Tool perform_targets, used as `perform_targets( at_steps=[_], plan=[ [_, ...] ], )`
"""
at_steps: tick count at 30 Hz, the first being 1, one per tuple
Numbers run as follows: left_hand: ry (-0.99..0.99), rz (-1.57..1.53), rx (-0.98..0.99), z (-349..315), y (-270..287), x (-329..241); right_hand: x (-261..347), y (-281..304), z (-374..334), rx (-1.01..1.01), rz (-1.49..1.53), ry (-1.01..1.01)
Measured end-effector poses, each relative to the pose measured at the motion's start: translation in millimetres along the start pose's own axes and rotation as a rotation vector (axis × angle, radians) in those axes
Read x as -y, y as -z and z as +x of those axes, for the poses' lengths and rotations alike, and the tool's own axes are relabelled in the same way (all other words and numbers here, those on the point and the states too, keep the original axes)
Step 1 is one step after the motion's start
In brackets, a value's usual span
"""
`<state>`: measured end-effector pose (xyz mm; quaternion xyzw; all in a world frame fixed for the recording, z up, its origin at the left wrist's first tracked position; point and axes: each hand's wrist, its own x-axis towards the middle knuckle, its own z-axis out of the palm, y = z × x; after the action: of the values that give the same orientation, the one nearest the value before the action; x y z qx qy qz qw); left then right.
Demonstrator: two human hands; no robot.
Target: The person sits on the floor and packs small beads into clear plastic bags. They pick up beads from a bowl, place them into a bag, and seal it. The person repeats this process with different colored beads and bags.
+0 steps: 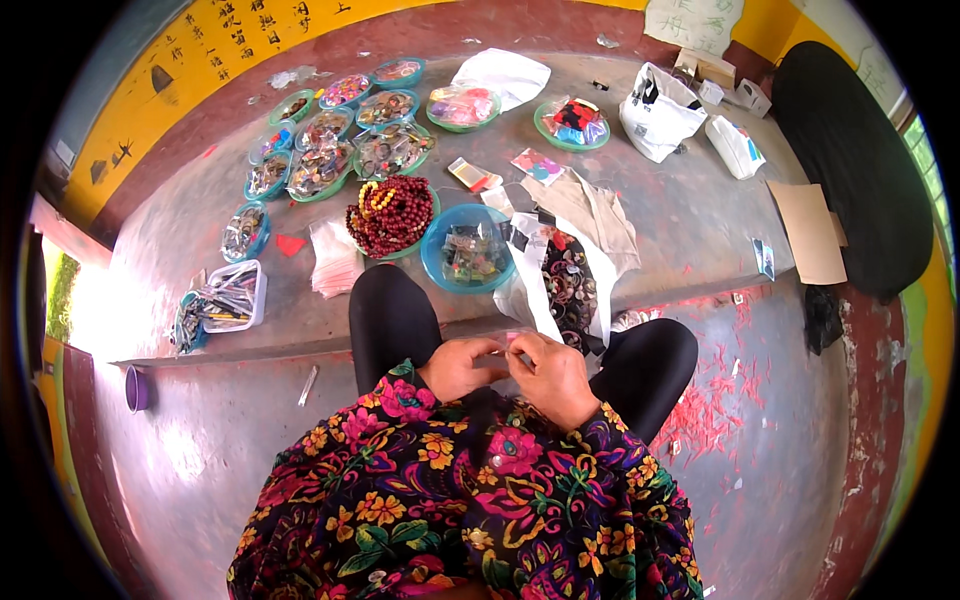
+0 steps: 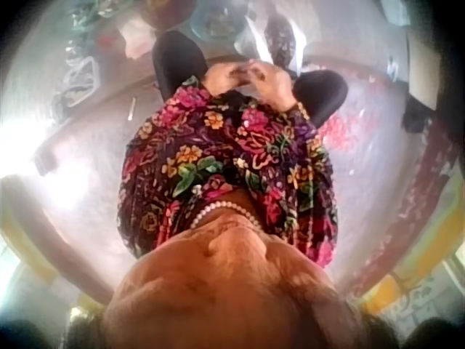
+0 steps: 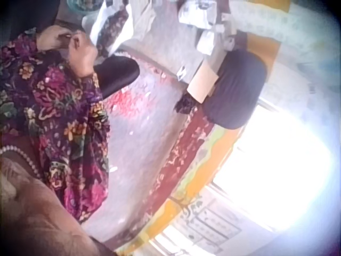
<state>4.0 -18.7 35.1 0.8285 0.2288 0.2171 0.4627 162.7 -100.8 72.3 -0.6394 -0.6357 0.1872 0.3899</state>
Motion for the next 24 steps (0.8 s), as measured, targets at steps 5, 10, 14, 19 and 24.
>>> perform_targets(
  at_steps=[5, 10, 14, 19, 24],
  plan=[
    [0.119, -0.125, 0.226, -5, -19, 46, -10, -9, -4, -0.074, 0.178, -0.08],
    [0.242, -0.396, 0.234, -5, -25, 52, -11, 4, 0, 0.155, 0.204, -0.136],
    [0.134, -0.174, 0.297, -1, -17, 37, -17, -1, -5, 0.192, 0.423, -0.261],
    [0.088, -0.019, 0.379, 0, -9, 21, -11, 10, 0, 0.311, 0.456, -0.304],
    [0.111, -0.155, 0.311, -2, -14, 28, -5, 13, 2, 0.325, 0.431, -0.434]
  ],
)
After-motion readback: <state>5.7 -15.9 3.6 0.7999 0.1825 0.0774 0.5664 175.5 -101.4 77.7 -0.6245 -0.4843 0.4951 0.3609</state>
